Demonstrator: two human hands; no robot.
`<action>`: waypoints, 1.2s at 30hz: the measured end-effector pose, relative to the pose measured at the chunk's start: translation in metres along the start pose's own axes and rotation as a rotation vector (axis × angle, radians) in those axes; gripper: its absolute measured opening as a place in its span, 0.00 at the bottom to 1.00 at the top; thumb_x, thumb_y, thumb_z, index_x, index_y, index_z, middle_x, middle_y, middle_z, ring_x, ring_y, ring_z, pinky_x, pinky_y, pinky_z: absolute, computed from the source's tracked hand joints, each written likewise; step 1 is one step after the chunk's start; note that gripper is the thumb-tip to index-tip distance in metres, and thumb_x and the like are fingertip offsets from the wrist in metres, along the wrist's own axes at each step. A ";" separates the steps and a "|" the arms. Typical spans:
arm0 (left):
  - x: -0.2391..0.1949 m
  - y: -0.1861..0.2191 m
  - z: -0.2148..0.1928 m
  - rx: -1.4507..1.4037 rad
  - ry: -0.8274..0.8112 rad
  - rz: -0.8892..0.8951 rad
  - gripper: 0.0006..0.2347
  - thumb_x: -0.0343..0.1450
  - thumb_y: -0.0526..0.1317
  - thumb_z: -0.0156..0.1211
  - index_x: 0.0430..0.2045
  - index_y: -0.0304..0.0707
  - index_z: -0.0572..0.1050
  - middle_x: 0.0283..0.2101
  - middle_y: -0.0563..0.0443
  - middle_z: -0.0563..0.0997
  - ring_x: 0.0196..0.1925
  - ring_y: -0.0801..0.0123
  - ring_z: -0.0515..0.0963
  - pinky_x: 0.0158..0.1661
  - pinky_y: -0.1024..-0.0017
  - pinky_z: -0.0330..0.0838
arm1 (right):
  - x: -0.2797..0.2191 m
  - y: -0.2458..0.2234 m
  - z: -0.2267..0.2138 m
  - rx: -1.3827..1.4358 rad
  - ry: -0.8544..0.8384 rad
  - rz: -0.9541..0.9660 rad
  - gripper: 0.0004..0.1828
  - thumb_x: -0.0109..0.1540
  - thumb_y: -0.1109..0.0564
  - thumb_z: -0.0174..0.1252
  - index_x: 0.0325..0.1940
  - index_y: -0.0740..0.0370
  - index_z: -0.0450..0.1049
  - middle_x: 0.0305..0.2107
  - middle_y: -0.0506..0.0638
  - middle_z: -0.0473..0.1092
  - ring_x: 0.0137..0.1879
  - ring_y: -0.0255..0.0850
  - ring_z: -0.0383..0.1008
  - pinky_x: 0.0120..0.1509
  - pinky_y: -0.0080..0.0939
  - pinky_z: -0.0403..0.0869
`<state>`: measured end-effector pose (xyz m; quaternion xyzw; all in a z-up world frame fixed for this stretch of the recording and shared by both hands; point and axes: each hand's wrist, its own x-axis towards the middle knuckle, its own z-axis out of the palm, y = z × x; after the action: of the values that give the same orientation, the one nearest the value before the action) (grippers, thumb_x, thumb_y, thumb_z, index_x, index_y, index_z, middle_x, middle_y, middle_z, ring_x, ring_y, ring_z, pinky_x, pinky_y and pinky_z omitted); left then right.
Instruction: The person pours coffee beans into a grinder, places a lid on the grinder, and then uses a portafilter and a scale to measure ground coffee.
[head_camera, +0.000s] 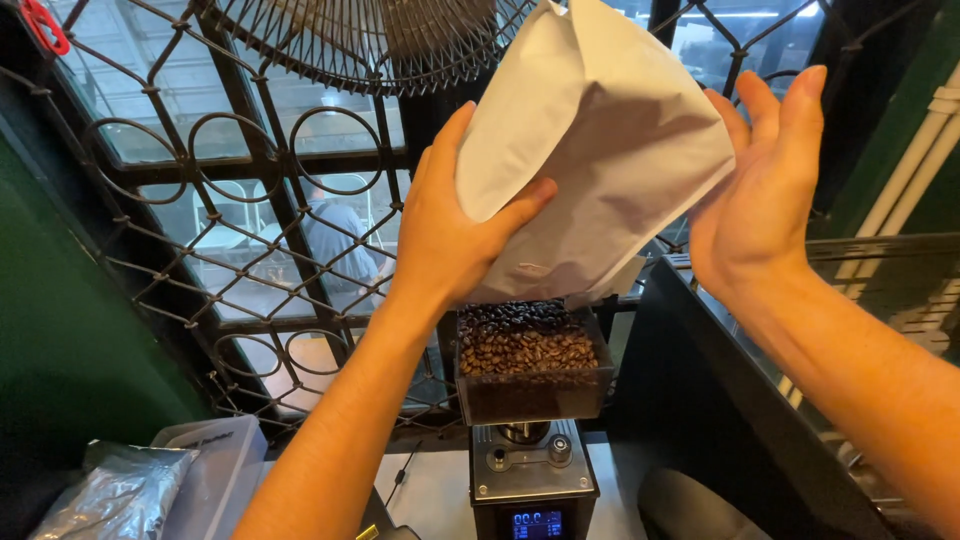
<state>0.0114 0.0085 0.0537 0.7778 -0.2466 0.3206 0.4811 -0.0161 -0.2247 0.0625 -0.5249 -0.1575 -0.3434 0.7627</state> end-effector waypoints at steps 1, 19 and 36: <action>-0.002 0.002 0.000 0.001 -0.006 0.003 0.42 0.61 0.61 0.67 0.69 0.47 0.60 0.65 0.46 0.72 0.67 0.57 0.73 0.60 0.59 0.68 | -0.002 -0.003 -0.001 0.001 0.006 -0.001 0.70 0.46 0.15 0.53 0.79 0.63 0.46 0.73 0.61 0.58 0.78 0.48 0.65 0.72 0.48 0.71; -0.011 0.026 0.003 0.032 0.038 -0.052 0.44 0.59 0.64 0.66 0.71 0.46 0.59 0.61 0.47 0.73 0.65 0.56 0.74 0.58 0.58 0.69 | -0.036 -0.033 0.041 0.326 0.031 0.185 0.52 0.43 0.25 0.46 0.60 0.61 0.75 0.53 0.55 0.78 0.62 0.48 0.77 0.65 0.44 0.74; -0.026 0.031 0.004 0.067 0.020 0.043 0.43 0.60 0.58 0.72 0.70 0.48 0.59 0.63 0.48 0.73 0.63 0.56 0.76 0.55 0.58 0.71 | -0.034 -0.025 0.012 0.191 0.057 0.205 0.32 0.63 0.36 0.44 0.59 0.56 0.76 0.48 0.47 0.79 0.57 0.40 0.79 0.55 0.38 0.74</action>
<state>-0.0261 -0.0058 0.0516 0.7846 -0.2476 0.3470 0.4503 -0.0562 -0.2066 0.0641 -0.4533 -0.1132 -0.2618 0.8445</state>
